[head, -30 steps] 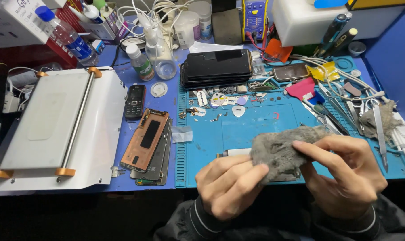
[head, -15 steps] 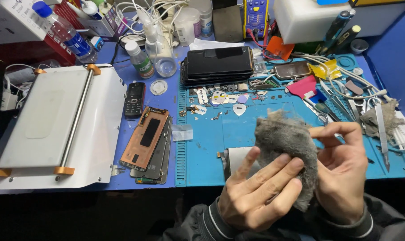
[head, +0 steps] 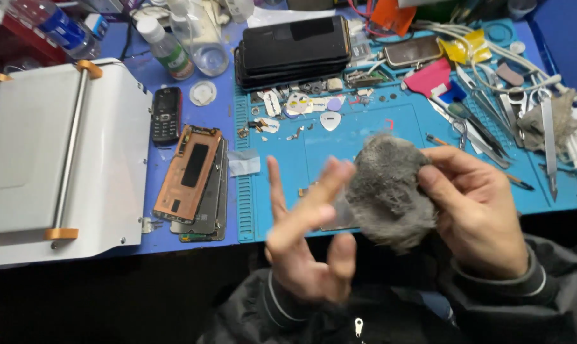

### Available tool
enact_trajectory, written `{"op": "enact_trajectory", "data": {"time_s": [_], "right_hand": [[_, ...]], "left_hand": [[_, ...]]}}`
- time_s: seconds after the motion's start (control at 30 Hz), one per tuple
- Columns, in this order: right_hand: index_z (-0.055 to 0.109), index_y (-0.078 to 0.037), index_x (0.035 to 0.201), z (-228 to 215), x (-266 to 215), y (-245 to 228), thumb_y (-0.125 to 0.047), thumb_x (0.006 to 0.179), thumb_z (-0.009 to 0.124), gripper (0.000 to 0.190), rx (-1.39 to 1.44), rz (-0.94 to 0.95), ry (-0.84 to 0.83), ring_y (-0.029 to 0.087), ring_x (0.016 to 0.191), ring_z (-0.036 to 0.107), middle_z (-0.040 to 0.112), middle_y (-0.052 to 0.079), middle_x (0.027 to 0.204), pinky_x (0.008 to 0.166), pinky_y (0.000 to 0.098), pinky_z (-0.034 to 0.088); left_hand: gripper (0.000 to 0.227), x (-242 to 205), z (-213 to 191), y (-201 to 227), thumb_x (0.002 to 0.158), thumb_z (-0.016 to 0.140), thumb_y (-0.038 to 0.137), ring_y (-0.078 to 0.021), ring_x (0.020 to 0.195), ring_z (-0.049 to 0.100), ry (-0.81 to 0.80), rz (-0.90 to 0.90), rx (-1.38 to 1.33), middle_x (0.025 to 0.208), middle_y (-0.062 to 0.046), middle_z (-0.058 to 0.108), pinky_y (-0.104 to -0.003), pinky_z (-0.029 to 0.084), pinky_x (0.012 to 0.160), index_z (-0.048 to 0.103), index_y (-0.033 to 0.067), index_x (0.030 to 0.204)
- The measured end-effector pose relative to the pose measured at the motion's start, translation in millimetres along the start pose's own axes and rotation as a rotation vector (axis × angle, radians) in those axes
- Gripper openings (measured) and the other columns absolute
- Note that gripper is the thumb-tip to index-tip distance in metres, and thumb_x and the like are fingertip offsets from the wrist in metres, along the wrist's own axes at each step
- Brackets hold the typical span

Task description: The person scrapes the surface of a rectangular electronic component, likely a phone screen, using a metal tool. They then wipe the component with a cloth and apply a liquid from a spray bottle to clean the surface further.

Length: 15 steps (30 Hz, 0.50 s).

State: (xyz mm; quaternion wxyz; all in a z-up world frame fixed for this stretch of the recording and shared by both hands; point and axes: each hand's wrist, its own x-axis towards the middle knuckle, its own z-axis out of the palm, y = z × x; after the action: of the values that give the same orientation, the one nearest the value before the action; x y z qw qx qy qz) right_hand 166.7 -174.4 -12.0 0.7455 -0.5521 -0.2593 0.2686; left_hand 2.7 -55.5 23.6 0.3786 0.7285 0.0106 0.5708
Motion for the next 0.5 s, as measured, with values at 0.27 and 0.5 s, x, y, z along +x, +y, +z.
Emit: {"op": "enact_trajectory", "data": {"time_s": [0.27,0.5], "right_hand": [[0.073,0.003,0.111,-10,5,-32,-0.013,0.095,0.066,0.024,-0.122,0.31,-0.242,0.02,0.079,0.069,0.077,0.015,0.1,0.066,0.0301,0.052],[0.072,0.006,0.114,-14,-1,-29,-0.028,0.102,0.056,0.04,-0.247,0.222,-0.241,0.017,0.078,0.063,0.072,0.014,0.095,0.067,0.0264,0.047]], "left_hand": [[0.064,17,-6,-14,0.091,0.066,0.052,-0.0205,0.131,0.052,-0.431,-0.751,-0.546,0.14,-0.01,0.054,-0.036,0.049,0.111,0.048,0.0104,0.136],[0.028,8,4,-17,0.094,0.065,0.036,-0.001,0.059,0.032,-0.384,-0.856,-0.498,0.069,0.011,0.035,-0.021,0.028,0.053,0.043,0.0183,0.09]]}}
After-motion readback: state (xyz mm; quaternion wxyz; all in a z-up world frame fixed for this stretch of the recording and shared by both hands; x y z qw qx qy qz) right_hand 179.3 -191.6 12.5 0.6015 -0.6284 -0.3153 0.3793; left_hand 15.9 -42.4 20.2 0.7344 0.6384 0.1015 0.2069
